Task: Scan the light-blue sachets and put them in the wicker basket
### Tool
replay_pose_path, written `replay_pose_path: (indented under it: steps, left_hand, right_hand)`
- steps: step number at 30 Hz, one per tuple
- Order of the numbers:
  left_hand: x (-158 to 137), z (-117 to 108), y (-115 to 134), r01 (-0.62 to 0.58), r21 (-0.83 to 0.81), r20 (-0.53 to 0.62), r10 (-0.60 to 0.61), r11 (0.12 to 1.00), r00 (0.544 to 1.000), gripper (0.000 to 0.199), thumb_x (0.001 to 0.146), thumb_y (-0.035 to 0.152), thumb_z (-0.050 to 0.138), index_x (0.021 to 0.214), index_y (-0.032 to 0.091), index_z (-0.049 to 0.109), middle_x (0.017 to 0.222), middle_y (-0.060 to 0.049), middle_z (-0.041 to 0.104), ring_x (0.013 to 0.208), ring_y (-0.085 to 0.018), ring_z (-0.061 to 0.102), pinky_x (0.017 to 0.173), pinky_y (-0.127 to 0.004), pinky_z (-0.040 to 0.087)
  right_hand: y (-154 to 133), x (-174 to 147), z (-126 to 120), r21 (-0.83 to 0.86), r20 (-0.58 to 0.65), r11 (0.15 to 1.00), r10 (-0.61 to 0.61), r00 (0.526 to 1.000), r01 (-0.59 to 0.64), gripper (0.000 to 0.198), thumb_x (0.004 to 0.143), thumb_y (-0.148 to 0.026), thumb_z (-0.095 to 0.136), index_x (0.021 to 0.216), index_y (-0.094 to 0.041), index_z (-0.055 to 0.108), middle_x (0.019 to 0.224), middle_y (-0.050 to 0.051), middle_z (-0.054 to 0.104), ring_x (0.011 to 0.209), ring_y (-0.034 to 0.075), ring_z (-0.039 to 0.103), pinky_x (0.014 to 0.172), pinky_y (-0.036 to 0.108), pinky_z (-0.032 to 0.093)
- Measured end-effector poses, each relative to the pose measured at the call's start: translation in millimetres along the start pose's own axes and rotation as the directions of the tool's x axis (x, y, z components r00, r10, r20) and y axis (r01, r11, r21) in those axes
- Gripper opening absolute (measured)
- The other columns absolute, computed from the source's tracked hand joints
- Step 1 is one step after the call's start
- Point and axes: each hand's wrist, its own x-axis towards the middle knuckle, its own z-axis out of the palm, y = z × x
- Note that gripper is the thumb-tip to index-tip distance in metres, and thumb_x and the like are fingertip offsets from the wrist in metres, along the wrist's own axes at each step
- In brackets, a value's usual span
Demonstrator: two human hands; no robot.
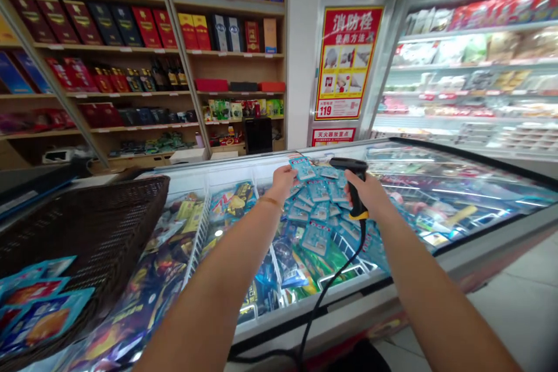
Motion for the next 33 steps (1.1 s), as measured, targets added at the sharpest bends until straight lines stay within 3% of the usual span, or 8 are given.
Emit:
replay_pose_path:
  steps: [3,7,11,14,19,26,30,33]
  left_hand:
    - [11.5,35.7,-8.1,-0.006,0.056,0.018,0.005,0.998,1.0,0.038,0.062,0.008,0.081,0.095,0.016,0.064,0.077,-0.002,0.065,0.069,-0.014,0.065,0.072,-0.032,0.056]
    - [17.1,55.5,-18.6,-0.031,0.157,0.025,0.027,0.987,0.999,0.038,0.055,0.009,0.087,0.085,0.016,0.066,0.079,-0.004,0.065,0.072,-0.018,0.065,0.072,-0.034,0.054]
    - [14.4,49.0,-16.9,-0.079,0.228,0.045,0.071,0.97,0.996,0.026,0.058,0.011,0.086,0.075,0.017,0.067,0.073,-0.003,0.065,0.077,-0.02,0.066,0.073,-0.032,0.053]
    - [6.6,27.3,-4.0,-0.12,0.266,0.059,0.108,0.957,0.992,0.021,0.061,0.011,0.083,0.073,0.017,0.067,0.074,-0.004,0.066,0.074,-0.018,0.065,0.071,-0.032,0.053]
    - [-17.2,-46.8,34.5,-0.162,0.336,-0.005,0.173,0.928,0.985,0.02,0.065,0.014,0.079,0.079,0.017,0.066,0.073,-0.003,0.066,0.068,-0.016,0.065,0.067,-0.029,0.051]
    - [-63.8,-193.5,110.2,-0.126,0.518,-0.176,0.25,0.846,0.952,0.019,0.07,0.028,0.074,0.085,0.02,0.066,0.083,-0.006,0.072,0.079,-0.019,0.072,0.07,-0.029,0.051]
    - [-92.9,-278.0,150.6,0.003,0.715,-0.258,0.259,0.699,0.931,0.02,0.067,0.031,0.077,0.079,0.02,0.066,0.081,-0.008,0.073,0.081,-0.022,0.072,0.068,-0.031,0.05]
    - [-115.7,-339.9,172.0,0.158,0.854,-0.305,0.231,0.496,0.924,0.029,0.048,0.031,0.087,0.06,0.018,0.063,0.061,-0.007,0.067,0.076,-0.029,0.07,0.068,-0.035,0.051]
  right_hand:
    - [-0.4,4.2,-13.0,0.005,-0.022,1.0,0.003,1.0,-0.003,0.031,0.085,-0.045,0.069,0.076,-0.021,0.053,0.053,-0.002,0.059,0.036,0.012,0.052,0.034,0.024,0.045]
    - [1.3,9.1,-19.1,0.035,-0.028,0.999,-0.01,1.0,0.011,0.032,0.084,-0.047,0.07,0.078,-0.021,0.052,0.054,-0.002,0.059,0.037,0.012,0.053,0.034,0.025,0.044]
    - [0.3,7.9,-13.5,0.006,-0.029,1.0,0.003,1.0,-0.003,0.032,0.084,-0.047,0.07,0.078,-0.021,0.052,0.053,-0.002,0.059,0.037,0.012,0.052,0.034,0.024,0.045]
    - [-1.3,1.9,-0.6,0.016,-0.012,1.0,0.002,1.0,-0.002,0.032,0.084,-0.047,0.072,0.078,-0.022,0.052,0.054,-0.002,0.059,0.037,0.012,0.052,0.034,0.024,0.044]
    - [-2.1,-17.8,41.4,0.053,0.109,0.998,0.011,0.994,-0.017,0.03,0.086,-0.045,0.07,0.078,-0.021,0.052,0.055,-0.002,0.058,0.038,0.012,0.052,0.033,0.023,0.043]
    - [-6.8,-61.0,129.2,0.064,0.314,0.998,0.002,0.949,-0.023,0.033,0.086,-0.046,0.07,0.075,-0.021,0.051,0.051,-0.002,0.057,0.036,0.011,0.05,0.033,0.023,0.042]
    - [-5.3,-78.6,167.7,0.052,0.426,0.999,-0.01,0.905,-0.014,0.035,0.087,-0.046,0.068,0.072,-0.02,0.05,0.049,-0.001,0.056,0.034,0.011,0.05,0.033,0.022,0.041]
    - [4.1,-85.6,186.7,0.102,0.464,0.995,-0.026,0.885,-0.024,0.034,0.086,-0.045,0.069,0.072,-0.021,0.05,0.05,-0.002,0.057,0.034,0.011,0.049,0.033,0.022,0.041]
